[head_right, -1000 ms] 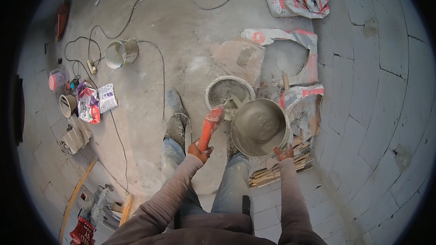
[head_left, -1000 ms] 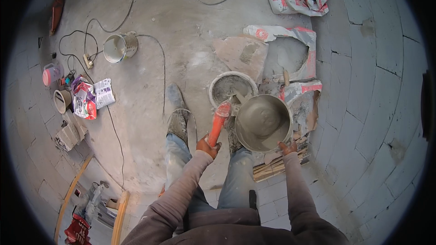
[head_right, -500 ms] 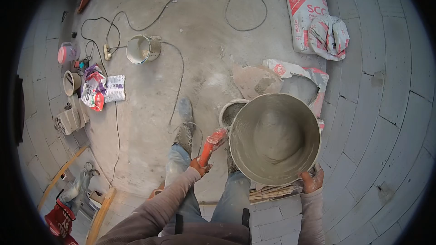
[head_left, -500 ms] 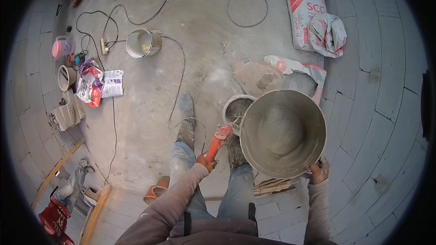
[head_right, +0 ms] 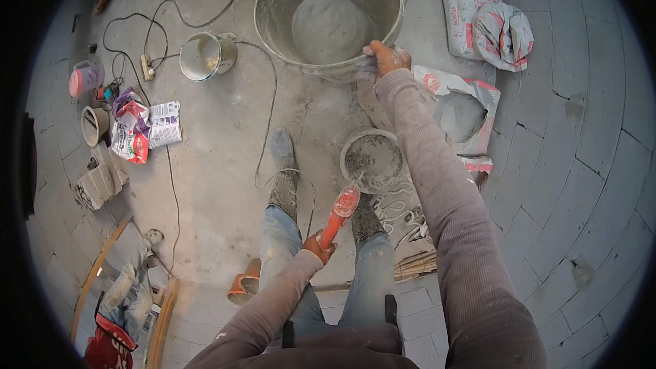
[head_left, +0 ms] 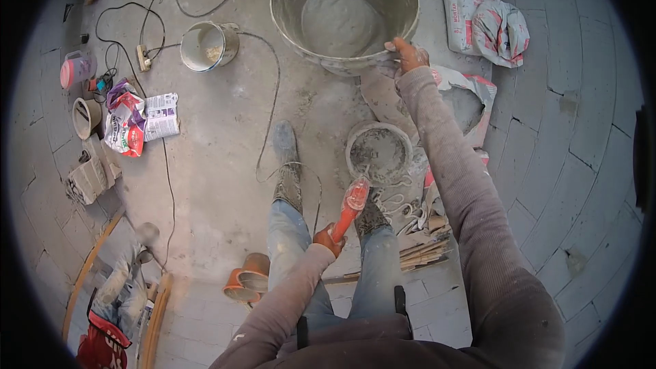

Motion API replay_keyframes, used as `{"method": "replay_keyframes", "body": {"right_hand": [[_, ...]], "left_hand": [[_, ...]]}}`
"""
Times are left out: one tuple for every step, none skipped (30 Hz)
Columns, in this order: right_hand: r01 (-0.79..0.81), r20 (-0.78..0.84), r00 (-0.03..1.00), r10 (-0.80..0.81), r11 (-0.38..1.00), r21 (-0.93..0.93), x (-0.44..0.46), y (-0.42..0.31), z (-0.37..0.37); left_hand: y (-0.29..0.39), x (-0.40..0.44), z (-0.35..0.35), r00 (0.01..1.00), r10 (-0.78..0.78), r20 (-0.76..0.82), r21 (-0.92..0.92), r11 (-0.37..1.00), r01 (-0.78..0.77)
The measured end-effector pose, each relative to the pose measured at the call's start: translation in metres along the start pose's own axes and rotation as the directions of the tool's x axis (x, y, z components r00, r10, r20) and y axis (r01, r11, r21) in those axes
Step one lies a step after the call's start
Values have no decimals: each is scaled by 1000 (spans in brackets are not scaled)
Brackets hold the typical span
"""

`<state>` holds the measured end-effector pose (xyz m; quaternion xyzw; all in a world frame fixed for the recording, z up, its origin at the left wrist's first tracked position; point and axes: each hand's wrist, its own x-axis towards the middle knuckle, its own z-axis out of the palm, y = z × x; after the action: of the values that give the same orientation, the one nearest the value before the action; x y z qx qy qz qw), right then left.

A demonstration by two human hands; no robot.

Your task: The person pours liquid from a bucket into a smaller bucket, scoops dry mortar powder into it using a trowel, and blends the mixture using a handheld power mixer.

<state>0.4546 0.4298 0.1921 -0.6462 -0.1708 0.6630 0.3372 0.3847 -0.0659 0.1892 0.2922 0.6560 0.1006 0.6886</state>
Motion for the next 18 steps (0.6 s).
{"method": "replay_keyframes", "body": {"right_hand": [[2, -83, 997, 3, 998, 56, 11, 8, 20], [-28, -31, 999, 32, 992, 123, 29, 18, 30], [-67, 25, 998, 64, 980, 188, 46, 33, 34], [-69, 16, 998, 67, 979, 190, 61, 45, 41], [-129, 42, 992, 123, 966, 225, 73, 57, 47], [-187, 70, 982, 175, 947, 260, 80, 70, 52], [-187, 65, 982, 176, 946, 264, 86, 80, 59], [-186, 36, 982, 183, 954, 236, 90, 91, 64], [-186, 2, 982, 190, 960, 209, 92, 99, 62], [-191, -7, 980, 197, 959, 209, 90, 106, 54], [-190, 13, 982, 191, 967, 172, 88, 111, 47], [-190, 33, 982, 187, 972, 136, 84, 117, 37], [-189, 32, 982, 186, 972, 138, 87, 126, 22], [-236, 171, 961, 216, 966, 103, 88, 133, 4], [-273, 305, 921, 242, 960, 63, 87, 132, -12], [-270, 289, 925, 248, 962, 39, 74, 123, -25], [-274, 271, 927, 258, 962, 19, 50, 115, -41], [-222, 236, 947, 219, 975, -14, 16, 102, -62]], "left_hand": [[1, -1, 1, 1000, -6, -3, 50, 999, 6], [5, 2, -1, 1000, -5, -13, 98, 995, 6], [14, 0, -4, 1000, -14, 0, 97, 995, 14], [28, 1, -11, 997, -61, 46, 151, 987, 54], [35, -1, -13, 989, -115, 89, 205, 974, 95], [32, -1, -9, 988, -121, 96, 208, 973, 99], [32, 0, -6, 990, -105, 93, 232, 969, 81], [31, 0, -2, 989, -107, 101, 246, 966, 79], [35, 0, 0, 988, -109, 109, 261, 962, 77], [39, 0, 2, 987, -111, 117, 275, 959, 75], [43, 2, 3, 983, -111, 144, 303, 951, 63], [49, 1, 4, 978, -115, 173, 331, 942, 53], [55, 1, 6, 978, -114, 174, 332, 942, 51], [62, 0, 6, 979, -99, 180, 359, 933, 29], [68, 1, 7, 979, -82, 187, 386, 922, 3], [71, 5, 8, 980, -74, 185, 393, 919, -5], [73, 5, 10, 980, -67, 188, 397, 918, -14], [75, 1, 10, 978, -63, 197, 403, 915, -22]]}}
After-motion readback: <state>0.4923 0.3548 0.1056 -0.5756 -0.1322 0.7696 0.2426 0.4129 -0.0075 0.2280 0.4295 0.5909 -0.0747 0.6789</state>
